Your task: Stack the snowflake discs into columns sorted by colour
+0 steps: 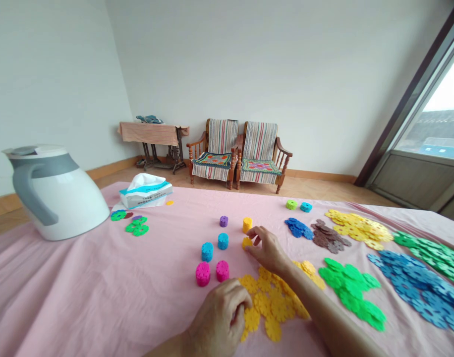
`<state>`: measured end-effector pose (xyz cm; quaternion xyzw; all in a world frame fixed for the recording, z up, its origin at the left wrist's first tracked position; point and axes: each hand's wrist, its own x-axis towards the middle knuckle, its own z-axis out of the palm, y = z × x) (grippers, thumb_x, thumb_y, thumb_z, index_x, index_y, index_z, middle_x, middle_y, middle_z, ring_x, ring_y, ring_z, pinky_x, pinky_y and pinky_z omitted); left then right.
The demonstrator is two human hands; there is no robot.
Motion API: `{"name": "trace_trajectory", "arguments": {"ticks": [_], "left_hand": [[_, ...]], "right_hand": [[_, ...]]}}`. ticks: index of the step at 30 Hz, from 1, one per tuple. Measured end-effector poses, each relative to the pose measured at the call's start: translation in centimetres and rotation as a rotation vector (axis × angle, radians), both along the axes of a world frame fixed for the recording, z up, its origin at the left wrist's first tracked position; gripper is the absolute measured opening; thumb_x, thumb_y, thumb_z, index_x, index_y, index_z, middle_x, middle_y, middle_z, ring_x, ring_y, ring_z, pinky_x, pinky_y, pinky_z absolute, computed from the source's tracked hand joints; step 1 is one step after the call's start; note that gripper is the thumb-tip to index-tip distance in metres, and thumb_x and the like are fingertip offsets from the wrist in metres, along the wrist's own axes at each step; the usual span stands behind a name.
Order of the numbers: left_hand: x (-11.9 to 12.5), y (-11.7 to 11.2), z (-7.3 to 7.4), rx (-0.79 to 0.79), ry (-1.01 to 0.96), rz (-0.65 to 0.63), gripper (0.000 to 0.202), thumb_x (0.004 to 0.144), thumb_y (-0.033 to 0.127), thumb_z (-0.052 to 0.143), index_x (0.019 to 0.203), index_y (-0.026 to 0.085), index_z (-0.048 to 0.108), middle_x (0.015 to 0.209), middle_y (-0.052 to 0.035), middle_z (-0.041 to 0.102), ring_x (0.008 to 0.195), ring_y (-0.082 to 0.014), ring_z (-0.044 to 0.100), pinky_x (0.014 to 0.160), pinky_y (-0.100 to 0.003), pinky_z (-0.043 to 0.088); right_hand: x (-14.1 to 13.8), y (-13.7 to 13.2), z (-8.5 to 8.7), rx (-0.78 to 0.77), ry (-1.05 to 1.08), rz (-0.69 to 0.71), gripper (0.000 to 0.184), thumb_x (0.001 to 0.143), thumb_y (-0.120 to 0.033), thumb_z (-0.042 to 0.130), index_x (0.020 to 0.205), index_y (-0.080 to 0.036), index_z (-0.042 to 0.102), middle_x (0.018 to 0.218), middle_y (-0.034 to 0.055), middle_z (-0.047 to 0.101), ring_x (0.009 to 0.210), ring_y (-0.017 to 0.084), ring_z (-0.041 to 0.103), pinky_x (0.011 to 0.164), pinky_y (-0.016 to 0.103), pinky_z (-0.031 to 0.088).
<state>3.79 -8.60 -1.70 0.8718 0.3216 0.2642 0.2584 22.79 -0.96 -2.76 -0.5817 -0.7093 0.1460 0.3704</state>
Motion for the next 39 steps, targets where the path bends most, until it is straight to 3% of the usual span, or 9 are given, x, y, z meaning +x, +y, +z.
{"name": "trace_trajectory", "arguments": {"ticks": [11, 16, 18, 20, 22, 25, 28, 35, 39], "left_hand": [[0.0, 0.0, -0.1, -0.001, -0.004, -0.006, 0.028, 0.068, -0.007, 0.039, 0.076, 0.016, 0.053, 0.078, -0.0025, 0.057, 0.076, -0.0151, 0.053, 0.068, -0.024, 0.038], [0.0, 0.0, 0.0, -0.002, -0.008, -0.005, 0.029, 0.067, -0.007, 0.039, 0.076, 0.016, 0.054, 0.079, -0.0027, 0.058, 0.076, -0.0151, 0.053, 0.067, -0.023, 0.038], [0.0, 0.0, 0.0, -0.011, -0.013, 0.000, 0.029, 0.067, -0.007, 0.039, 0.076, 0.016, 0.054, 0.079, -0.0027, 0.058, 0.076, -0.0151, 0.053, 0.067, -0.023, 0.038], [0.0, -0.1, 0.1, -0.016, -0.016, 0.002, 0.029, 0.068, -0.006, 0.039, 0.076, 0.016, 0.055, 0.079, -0.0026, 0.058, 0.076, -0.0150, 0.053, 0.068, -0.023, 0.038], [0.0, -0.1, 0.1, -0.019, -0.018, 0.000, 0.029, 0.068, -0.006, 0.039, 0.077, 0.016, 0.056, 0.079, -0.0028, 0.058, 0.076, -0.0150, 0.054, 0.068, -0.023, 0.039], [0.0, -0.2, 0.1, -0.019, -0.015, -0.006, 0.029, 0.069, -0.006, 0.039, 0.078, 0.016, 0.056, 0.080, -0.0031, 0.058, 0.077, -0.0151, 0.054, 0.068, -0.023, 0.039], [0.0, -0.1, 0.2, -0.015, -0.004, -0.004, 0.029, 0.067, -0.007, 0.039, 0.077, 0.016, 0.055, 0.080, -0.0031, 0.059, 0.076, -0.0152, 0.054, 0.067, -0.023, 0.039], [0.0, -0.1, 0.2, -0.013, 0.001, -0.007, 0.029, 0.066, -0.007, 0.039, 0.076, 0.016, 0.055, 0.079, -0.0030, 0.058, 0.076, -0.0155, 0.054, 0.067, -0.023, 0.038], [0.0, -0.1, 0.0, -0.008, -0.007, -0.004, 0.030, 0.067, -0.007, 0.039, 0.077, 0.016, 0.054, 0.080, -0.0027, 0.058, 0.077, -0.0151, 0.054, 0.068, -0.023, 0.038]], "right_hand": [[0.1, 0.2, -0.5, -0.004, -0.015, 0.005, 0.019, 0.070, -0.020, 0.059, 0.088, -0.019, 0.056, 0.085, 0.0020, 0.057, 0.066, 0.011, 0.054, 0.066, 0.026, 0.046], [0.7, -0.1, 1.5, 0.016, -0.041, -0.018, 0.014, 0.070, -0.016, 0.055, 0.084, -0.018, 0.056, 0.082, 0.0022, 0.059, 0.065, 0.011, 0.055, 0.064, 0.025, 0.045], [1.5, -0.6, 3.0, -0.043, -0.103, 0.018, 0.011, 0.071, -0.014, 0.051, 0.079, -0.017, 0.058, 0.074, 0.0014, 0.060, 0.065, 0.012, 0.055, 0.062, 0.024, 0.043], [2.3, -1.4, 4.4, -0.201, -0.205, 0.163, 0.013, 0.069, -0.012, 0.050, 0.076, -0.017, 0.060, 0.071, 0.0010, 0.062, 0.065, 0.012, 0.056, 0.060, 0.023, 0.042], [2.9, -2.3, 5.4, -0.384, -0.309, 0.311, 0.016, 0.064, -0.012, 0.055, 0.077, -0.018, 0.061, 0.076, 0.0010, 0.063, 0.067, 0.013, 0.056, 0.058, 0.023, 0.041], [3.1, -3.1, 5.9, -0.481, -0.437, 0.397, 0.030, 0.057, -0.012, 0.062, 0.086, -0.019, 0.060, 0.086, 0.0019, 0.061, 0.073, 0.014, 0.055, 0.061, 0.024, 0.042], [2.7, -3.2, 5.7, -0.459, -0.478, 0.409, 0.036, 0.055, -0.010, 0.062, 0.090, -0.019, 0.058, 0.087, 0.0019, 0.059, 0.075, 0.015, 0.054, 0.064, 0.025, 0.042], [2.1, -2.9, 5.1, -0.430, -0.420, 0.384, 0.027, 0.055, -0.013, 0.060, 0.082, -0.018, 0.055, 0.082, 0.0014, 0.057, 0.071, 0.013, 0.052, 0.061, 0.024, 0.041], [1.8, -2.2, 4.3, -0.288, -0.293, 0.229, 0.020, 0.060, -0.015, 0.057, 0.080, -0.017, 0.053, 0.077, 0.0010, 0.057, 0.067, 0.013, 0.052, 0.061, 0.024, 0.040]]}}
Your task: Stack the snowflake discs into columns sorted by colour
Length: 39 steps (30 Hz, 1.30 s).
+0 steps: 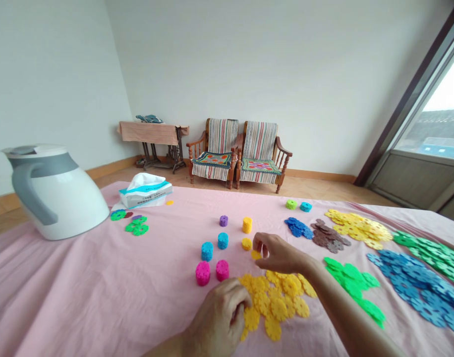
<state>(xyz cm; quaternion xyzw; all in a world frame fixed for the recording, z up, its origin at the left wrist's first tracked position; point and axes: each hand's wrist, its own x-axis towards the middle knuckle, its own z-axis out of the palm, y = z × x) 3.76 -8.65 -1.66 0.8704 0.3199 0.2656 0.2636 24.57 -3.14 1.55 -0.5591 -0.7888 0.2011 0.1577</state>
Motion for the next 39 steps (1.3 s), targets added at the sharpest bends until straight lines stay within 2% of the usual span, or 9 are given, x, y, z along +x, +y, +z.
{"name": "trace_trajectory", "arguments": {"ticks": [3, 8, 13, 22, 34, 37, 39], "left_hand": [[0.0, 0.1, -0.2, 0.002, -0.007, -0.002, 0.030, 0.068, -0.007, 0.039, 0.078, 0.016, 0.054, 0.080, -0.0026, 0.058, 0.078, -0.0150, 0.053, 0.069, -0.023, 0.038], [0.0, 0.0, -0.2, 0.006, -0.007, -0.009, 0.029, 0.068, -0.008, 0.039, 0.077, 0.016, 0.053, 0.079, -0.0023, 0.057, 0.077, -0.0150, 0.053, 0.069, -0.023, 0.038], [0.0, 0.0, 0.0, 0.000, 0.009, 0.004, 0.030, 0.067, -0.008, 0.039, 0.076, 0.016, 0.053, 0.079, -0.0024, 0.057, 0.077, -0.0152, 0.053, 0.068, -0.023, 0.037], [0.0, 0.0, 0.0, 0.002, 0.015, -0.005, 0.028, 0.068, -0.008, 0.040, 0.077, 0.015, 0.054, 0.079, -0.0033, 0.057, 0.077, -0.0158, 0.053, 0.069, -0.024, 0.038], [0.0, 0.1, -0.2, 0.011, 0.012, 0.003, 0.028, 0.069, -0.007, 0.040, 0.077, 0.015, 0.054, 0.079, -0.0032, 0.057, 0.077, -0.0157, 0.054, 0.068, -0.024, 0.038], [0.0, 0.1, -0.2, 0.013, 0.008, 0.000, 0.028, 0.069, -0.007, 0.040, 0.076, 0.015, 0.054, 0.078, -0.0032, 0.057, 0.076, -0.0155, 0.054, 0.068, -0.023, 0.038], [-0.1, 0.0, -0.2, 0.007, 0.000, -0.004, 0.028, 0.068, -0.008, 0.040, 0.076, 0.015, 0.055, 0.078, -0.0030, 0.057, 0.076, -0.0152, 0.054, 0.068, -0.023, 0.038]], "right_hand": [[-0.5, 1.0, -1.2, 0.167, 0.145, -0.136, 0.020, 0.062, -0.013, 0.055, 0.082, -0.017, 0.051, 0.077, 0.0011, 0.056, 0.065, 0.012, 0.052, 0.060, 0.024, 0.041], [-1.1, 2.2, -3.0, 0.258, 0.292, -0.275, 0.019, 0.066, -0.018, 0.056, 0.084, -0.017, 0.054, 0.080, 0.0017, 0.056, 0.062, 0.011, 0.052, 0.059, 0.024, 0.042], [-1.8, 2.3, -3.7, 0.279, 0.333, -0.312, 0.018, 0.070, -0.023, 0.057, 0.086, -0.017, 0.059, 0.077, 0.0016, 0.055, 0.062, 0.012, 0.053, 0.060, 0.025, 0.043], [-2.0, 2.5, -4.9, 0.260, 0.335, -0.322, 0.020, 0.067, -0.023, 0.061, 0.086, -0.019, 0.062, 0.079, 0.0010, 0.054, 0.063, 0.011, 0.052, 0.063, 0.026, 0.044], [-2.0, 2.3, -5.0, 0.245, 0.340, -0.330, 0.020, 0.067, -0.026, 0.060, 0.085, -0.018, 0.062, 0.079, 0.0012, 0.053, 0.058, 0.010, 0.050, 0.058, 0.023, 0.043], [-1.8, 2.2, -4.2, 0.248, 0.334, -0.322, 0.022, 0.068, -0.027, 0.060, 0.088, -0.017, 0.061, 0.083, 0.0024, 0.056, 0.060, 0.010, 0.052, 0.060, 0.024, 0.044], [-1.4, 2.0, -3.0, 0.265, 0.307, -0.321, 0.018, 0.071, -0.027, 0.057, 0.084, -0.017, 0.062, 0.080, 0.0027, 0.057, 0.062, 0.011, 0.053, 0.061, 0.024, 0.043]]}}
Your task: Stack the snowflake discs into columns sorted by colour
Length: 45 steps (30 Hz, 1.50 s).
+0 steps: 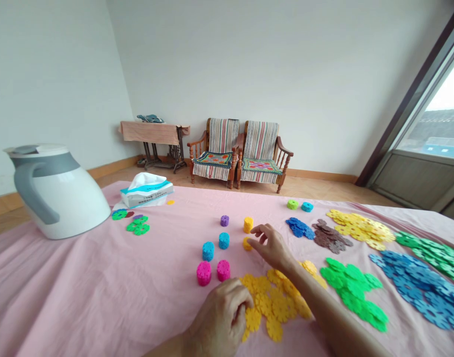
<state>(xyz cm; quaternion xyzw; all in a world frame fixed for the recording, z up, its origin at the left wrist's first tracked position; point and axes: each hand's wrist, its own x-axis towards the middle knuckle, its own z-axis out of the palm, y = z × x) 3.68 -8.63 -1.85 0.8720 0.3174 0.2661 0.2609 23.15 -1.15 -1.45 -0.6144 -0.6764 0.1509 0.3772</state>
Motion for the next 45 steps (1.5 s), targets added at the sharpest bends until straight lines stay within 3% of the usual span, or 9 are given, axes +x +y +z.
{"name": "trace_trajectory", "arguments": {"ticks": [3, 7, 11, 17, 21, 27, 35, 38, 45], "left_hand": [[-0.1, -0.1, 0.0, -0.007, -0.014, 0.000, 0.029, 0.067, -0.008, 0.040, 0.076, 0.015, 0.055, 0.077, -0.0028, 0.057, 0.075, -0.0147, 0.054, 0.067, -0.022, 0.038], [0.0, -0.1, -0.1, -0.008, -0.032, 0.021, 0.029, 0.066, -0.009, 0.040, 0.075, 0.015, 0.055, 0.075, -0.0026, 0.057, 0.073, -0.0143, 0.053, 0.065, -0.022, 0.038], [0.0, -0.1, 0.0, -0.009, -0.021, 0.022, 0.029, 0.066, -0.008, 0.040, 0.075, 0.015, 0.055, 0.076, -0.0029, 0.058, 0.073, -0.0147, 0.053, 0.065, -0.023, 0.038], [-0.1, -0.1, 0.1, -0.015, -0.027, 0.003, 0.028, 0.067, -0.008, 0.040, 0.074, 0.015, 0.055, 0.078, -0.0031, 0.058, 0.075, -0.0151, 0.054, 0.066, -0.022, 0.038], [0.0, 0.0, 0.1, -0.012, -0.028, 0.003, 0.028, 0.067, -0.007, 0.040, 0.074, 0.016, 0.054, 0.079, -0.0029, 0.059, 0.076, -0.0152, 0.054, 0.066, -0.022, 0.038], [0.0, 0.1, 0.1, 0.000, -0.024, -0.002, 0.027, 0.066, -0.006, 0.040, 0.073, 0.016, 0.054, 0.077, -0.0027, 0.059, 0.075, -0.0151, 0.054, 0.065, -0.022, 0.038], [0.0, -0.1, 0.1, 0.002, -0.013, 0.008, 0.028, 0.068, -0.006, 0.039, 0.074, 0.016, 0.055, 0.077, -0.0028, 0.059, 0.074, -0.0151, 0.054, 0.064, -0.023, 0.038], [0.1, -0.1, 0.2, -0.004, -0.018, 0.006, 0.027, 0.068, -0.006, 0.040, 0.074, 0.016, 0.054, 0.078, -0.0029, 0.059, 0.075, -0.0151, 0.054, 0.064, -0.022, 0.038], [0.1, 0.1, 0.2, -0.024, -0.020, -0.005, 0.029, 0.067, -0.007, 0.039, 0.075, 0.016, 0.054, 0.079, -0.0029, 0.059, 0.076, -0.0154, 0.054, 0.066, -0.023, 0.038]], "right_hand": [[0.8, -0.7, 2.3, -0.076, -0.084, 0.070, 0.013, 0.074, -0.024, 0.051, 0.071, -0.016, 0.061, 0.064, 0.0005, 0.056, 0.058, 0.011, 0.050, 0.054, 0.022, 0.038], [1.5, -2.1, 4.4, -0.349, -0.217, 0.415, 0.008, 0.068, -0.017, 0.055, 0.072, -0.016, 0.061, 0.064, -0.0012, 0.058, 0.059, 0.010, 0.051, 0.053, 0.020, 0.038], [1.2, -3.1, 4.4, -0.475, -0.353, 0.582, 0.024, 0.058, -0.014, 0.062, 0.082, -0.017, 0.060, 0.078, -0.0001, 0.059, 0.068, 0.011, 0.053, 0.058, 0.020, 0.041], [0.9, -3.2, 3.6, -0.447, -0.449, 0.665, 0.039, 0.053, -0.011, 0.063, 0.090, -0.018, 0.055, 0.082, -0.0007, 0.056, 0.069, 0.011, 0.051, 0.059, 0.021, 0.040], [0.6, -3.1, 3.3, -0.372, -0.460, 0.650, 0.035, 0.057, -0.011, 0.059, 0.091, -0.019, 0.055, 0.080, -0.0006, 0.056, 0.068, 0.011, 0.051, 0.059, 0.021, 0.039], [0.1, -2.9, 3.1, -0.254, -0.500, 0.448, 0.022, 0.064, -0.011, 0.051, 0.085, -0.017, 0.055, 0.084, 0.0031, 0.057, 0.071, 0.012, 0.052, 0.064, 0.024, 0.037], [0.4, -3.1, 3.6, -0.310, -0.465, 0.537, 0.030, 0.062, -0.011, 0.057, 0.091, -0.018, 0.056, 0.086, 0.0026, 0.057, 0.072, 0.012, 0.053, 0.066, 0.024, 0.039], [0.0, -3.2, 3.5, -0.276, -0.494, 0.513, 0.027, 0.063, -0.010, 0.054, 0.089, -0.018, 0.056, 0.088, 0.0040, 0.057, 0.073, 0.013, 0.054, 0.067, 0.025, 0.040], [-1.8, -4.2, 3.3, -0.195, -0.734, 0.386, 0.024, 0.069, -0.022, 0.051, 0.091, -0.014, 0.053, 0.094, 0.0118, 0.058, 0.079, 0.021, 0.056, 0.067, 0.030, 0.042]]}}
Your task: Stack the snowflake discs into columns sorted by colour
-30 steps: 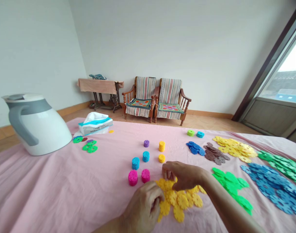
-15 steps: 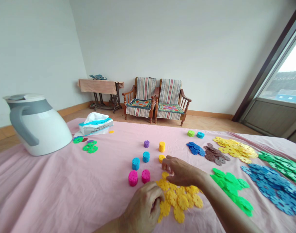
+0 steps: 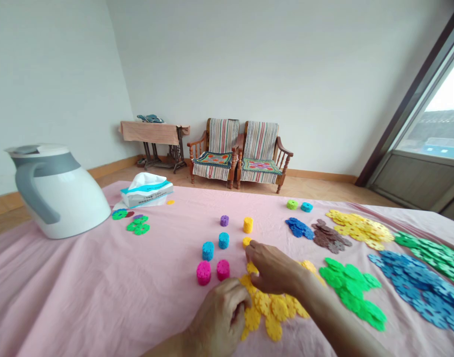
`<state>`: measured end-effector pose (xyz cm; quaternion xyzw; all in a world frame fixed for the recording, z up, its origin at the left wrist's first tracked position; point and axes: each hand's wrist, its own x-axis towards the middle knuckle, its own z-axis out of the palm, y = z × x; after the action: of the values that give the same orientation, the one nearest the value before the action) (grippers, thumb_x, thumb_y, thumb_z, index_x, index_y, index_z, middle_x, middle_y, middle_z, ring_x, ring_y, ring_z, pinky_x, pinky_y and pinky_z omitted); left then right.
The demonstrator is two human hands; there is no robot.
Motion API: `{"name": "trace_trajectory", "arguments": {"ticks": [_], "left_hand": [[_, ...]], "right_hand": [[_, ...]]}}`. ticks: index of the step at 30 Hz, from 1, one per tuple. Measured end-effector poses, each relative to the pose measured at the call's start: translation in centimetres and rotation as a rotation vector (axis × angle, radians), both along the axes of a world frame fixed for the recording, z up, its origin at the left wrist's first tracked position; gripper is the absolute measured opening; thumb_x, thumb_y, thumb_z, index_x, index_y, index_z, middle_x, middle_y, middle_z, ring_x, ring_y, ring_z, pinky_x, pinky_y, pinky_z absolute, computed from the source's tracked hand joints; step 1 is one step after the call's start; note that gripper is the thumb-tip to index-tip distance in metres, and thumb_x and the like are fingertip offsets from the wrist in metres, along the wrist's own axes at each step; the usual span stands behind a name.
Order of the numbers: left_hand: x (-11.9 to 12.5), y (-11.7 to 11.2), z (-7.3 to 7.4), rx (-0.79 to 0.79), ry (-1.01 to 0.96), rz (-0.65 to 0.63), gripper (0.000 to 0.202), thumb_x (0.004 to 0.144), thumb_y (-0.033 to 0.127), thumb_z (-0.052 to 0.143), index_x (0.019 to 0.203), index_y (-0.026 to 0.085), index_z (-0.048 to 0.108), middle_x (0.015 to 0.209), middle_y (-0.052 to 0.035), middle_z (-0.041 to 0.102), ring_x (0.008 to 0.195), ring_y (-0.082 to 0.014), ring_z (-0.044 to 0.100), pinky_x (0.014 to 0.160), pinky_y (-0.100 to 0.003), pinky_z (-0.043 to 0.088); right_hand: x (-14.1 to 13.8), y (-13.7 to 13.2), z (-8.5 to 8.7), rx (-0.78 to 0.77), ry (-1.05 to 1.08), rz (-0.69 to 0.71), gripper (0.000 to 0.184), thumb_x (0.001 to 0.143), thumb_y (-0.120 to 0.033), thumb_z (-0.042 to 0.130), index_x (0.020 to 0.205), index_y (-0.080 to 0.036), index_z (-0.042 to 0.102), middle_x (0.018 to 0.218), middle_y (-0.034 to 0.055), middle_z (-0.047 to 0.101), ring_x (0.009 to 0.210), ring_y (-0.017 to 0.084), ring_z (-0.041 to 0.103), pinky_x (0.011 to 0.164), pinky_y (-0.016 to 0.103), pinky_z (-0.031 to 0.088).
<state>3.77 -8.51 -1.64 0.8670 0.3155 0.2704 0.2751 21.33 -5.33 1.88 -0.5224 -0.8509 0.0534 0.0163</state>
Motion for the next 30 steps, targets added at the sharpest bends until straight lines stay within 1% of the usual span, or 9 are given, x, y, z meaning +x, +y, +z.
{"name": "trace_trajectory", "arguments": {"ticks": [2, 4, 11, 13, 16, 22, 25, 30], "left_hand": [[0.0, 0.0, 0.0, -0.002, -0.003, -0.002, 0.028, 0.067, -0.007, 0.040, 0.075, 0.016, 0.054, 0.079, -0.0029, 0.059, 0.076, -0.0155, 0.054, 0.067, -0.023, 0.039], [-0.1, -0.1, 0.0, -0.002, -0.004, 0.000, 0.028, 0.067, -0.007, 0.040, 0.075, 0.016, 0.055, 0.078, -0.0031, 0.059, 0.076, -0.0156, 0.054, 0.067, -0.023, 0.039], [-0.1, -0.2, -0.1, 0.017, -0.002, -0.001, 0.027, 0.066, -0.007, 0.040, 0.074, 0.016, 0.053, 0.077, -0.0029, 0.058, 0.075, -0.0156, 0.054, 0.065, -0.023, 0.039], [-0.1, -0.1, -0.2, 0.024, -0.009, 0.005, 0.028, 0.066, -0.007, 0.039, 0.074, 0.016, 0.053, 0.077, -0.0026, 0.058, 0.074, -0.0154, 0.054, 0.065, -0.022, 0.038], [-0.1, -0.1, -0.2, 0.032, -0.015, 0.006, 0.028, 0.066, -0.007, 0.039, 0.074, 0.016, 0.053, 0.077, -0.0022, 0.058, 0.074, -0.0150, 0.054, 0.064, -0.022, 0.038], [-0.1, -0.1, 0.0, 0.023, 0.002, 0.005, 0.027, 0.067, -0.006, 0.039, 0.073, 0.016, 0.053, 0.077, -0.0025, 0.058, 0.074, -0.0153, 0.053, 0.064, -0.023, 0.038], [-0.1, -0.1, 0.0, 0.024, 0.010, 0.007, 0.027, 0.066, -0.007, 0.040, 0.073, 0.016, 0.053, 0.077, -0.0026, 0.058, 0.074, -0.0154, 0.054, 0.064, -0.023, 0.038], [-0.1, 0.0, -0.2, 0.032, 0.006, -0.003, 0.028, 0.065, -0.007, 0.040, 0.074, 0.016, 0.053, 0.077, -0.0023, 0.058, 0.074, -0.0153, 0.054, 0.063, -0.022, 0.038]], "right_hand": [[-0.4, -0.1, -0.2, 0.053, -0.048, -0.009, 0.025, 0.069, -0.021, 0.050, 0.092, -0.013, 0.053, 0.094, 0.0128, 0.058, 0.080, 0.021, 0.056, 0.067, 0.031, 0.042], [-0.5, -0.1, -0.4, 0.083, -0.044, -0.003, 0.024, 0.068, -0.019, 0.049, 0.092, -0.013, 0.052, 0.094, 0.0129, 0.058, 0.081, 0.021, 0.056, 0.067, 0.031, 0.042], [1.0, 1.4, -0.5, 0.110, 0.205, -0.059, 0.019, 0.069, -0.009, 0.043, 0.085, -0.015, 0.051, 0.085, 0.0066, 0.057, 0.073, 0.014, 0.052, 0.066, 0.026, 0.038], [1.6, 1.8, -0.5, 0.099, 0.230, -0.072, 0.018, 0.068, -0.008, 0.044, 0.082, -0.016, 0.051, 0.084, 0.0056, 0.056, 0.072, 0.013, 0.051, 0.065, 0.025, 0.037], [2.1, 1.9, -0.6, 0.042, 0.239, -0.076, 0.017, 0.068, -0.008, 0.046, 0.082, -0.016, 0.052, 0.083, 0.0044, 0.056, 0.071, 0.013, 0.050, 0.064, 0.024, 0.035], [2.1, 1.6, -0.7, -0.080, 0.269, 0.010, 0.026, 0.067, -0.010, 0.052, 0.092, -0.017, 0.055, 0.089, 0.0043, 0.056, 0.071, 0.012, 0.052, 0.064, 0.023, 0.037], [2.0, 1.5, -0.7, -0.090, 0.271, 0.014, 0.026, 0.069, -0.010, 0.052, 0.093, -0.017, 0.057, 0.092, 0.0062, 0.056, 0.075, 0.013, 0.054, 0.066, 0.023, 0.038], [1.6, 1.3, -0.8, -0.055, 0.221, 0.007, 0.017, 0.072, -0.011, 0.048, 0.086, -0.016, 0.056, 0.088, 0.0068, 0.057, 0.077, 0.014, 0.054, 0.068, 0.024, 0.039]]}}
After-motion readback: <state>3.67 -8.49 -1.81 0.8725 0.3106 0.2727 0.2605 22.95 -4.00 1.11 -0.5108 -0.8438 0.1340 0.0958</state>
